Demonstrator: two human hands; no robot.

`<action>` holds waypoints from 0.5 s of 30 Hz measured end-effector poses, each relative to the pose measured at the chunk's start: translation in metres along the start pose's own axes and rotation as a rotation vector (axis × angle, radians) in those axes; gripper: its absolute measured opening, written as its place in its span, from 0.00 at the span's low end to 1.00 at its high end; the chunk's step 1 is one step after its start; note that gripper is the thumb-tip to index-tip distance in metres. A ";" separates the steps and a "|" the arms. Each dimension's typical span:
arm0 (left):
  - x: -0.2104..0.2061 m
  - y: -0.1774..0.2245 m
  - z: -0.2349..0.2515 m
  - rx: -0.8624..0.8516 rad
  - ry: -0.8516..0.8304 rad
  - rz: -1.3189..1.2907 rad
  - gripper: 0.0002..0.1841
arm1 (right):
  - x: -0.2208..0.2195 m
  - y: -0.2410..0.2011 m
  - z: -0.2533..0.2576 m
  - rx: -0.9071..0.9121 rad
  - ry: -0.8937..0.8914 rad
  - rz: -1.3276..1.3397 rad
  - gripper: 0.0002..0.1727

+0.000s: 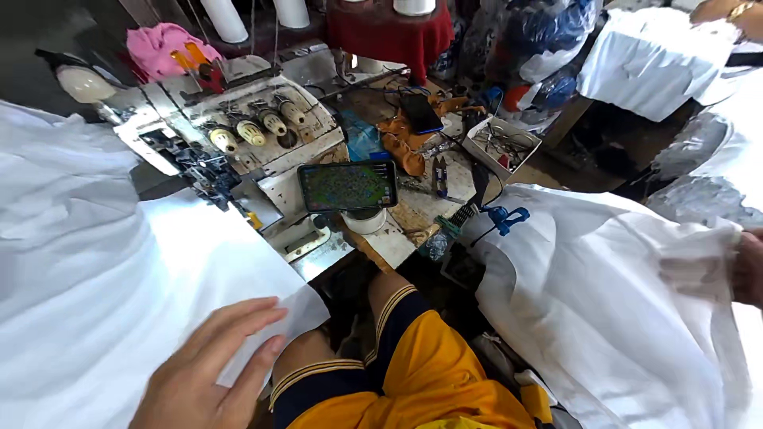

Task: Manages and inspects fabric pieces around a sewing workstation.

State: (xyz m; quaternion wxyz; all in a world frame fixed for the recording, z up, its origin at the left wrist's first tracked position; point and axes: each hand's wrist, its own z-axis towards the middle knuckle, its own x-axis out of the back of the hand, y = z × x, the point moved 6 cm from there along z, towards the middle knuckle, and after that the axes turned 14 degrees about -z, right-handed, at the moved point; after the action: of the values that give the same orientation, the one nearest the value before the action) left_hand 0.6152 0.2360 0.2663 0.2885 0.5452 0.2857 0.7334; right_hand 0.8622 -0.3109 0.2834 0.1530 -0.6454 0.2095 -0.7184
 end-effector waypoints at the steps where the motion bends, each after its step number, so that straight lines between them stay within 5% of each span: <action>1: -0.008 0.003 0.003 -0.025 -0.008 -0.040 0.16 | -0.015 -0.021 -0.010 0.119 -0.097 0.050 0.19; 5: -0.077 0.033 0.025 -0.134 0.010 -0.379 0.17 | -0.126 -0.110 -0.076 0.721 -0.610 0.177 0.17; 7: -0.115 0.048 0.030 -0.137 -0.123 -0.616 0.23 | -0.148 -0.169 -0.122 0.829 -0.874 0.415 0.13; 9: -0.126 0.058 0.029 -0.148 -0.244 -0.789 0.17 | -0.144 -0.208 -0.147 0.903 -1.016 0.639 0.12; 13: -0.064 0.062 0.014 -0.139 -0.136 -0.880 0.12 | -0.129 -0.221 -0.148 1.005 -1.177 0.598 0.26; 15: -0.028 0.061 0.003 -0.126 0.047 -0.883 0.09 | -0.132 -0.219 -0.139 1.107 -1.142 0.466 0.22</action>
State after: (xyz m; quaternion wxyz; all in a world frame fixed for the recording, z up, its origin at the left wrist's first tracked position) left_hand 0.6179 0.1752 0.2937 0.6001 0.3356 0.4523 0.5681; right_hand 0.7510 -0.0423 0.2680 0.6764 -0.6822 -0.1562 -0.2293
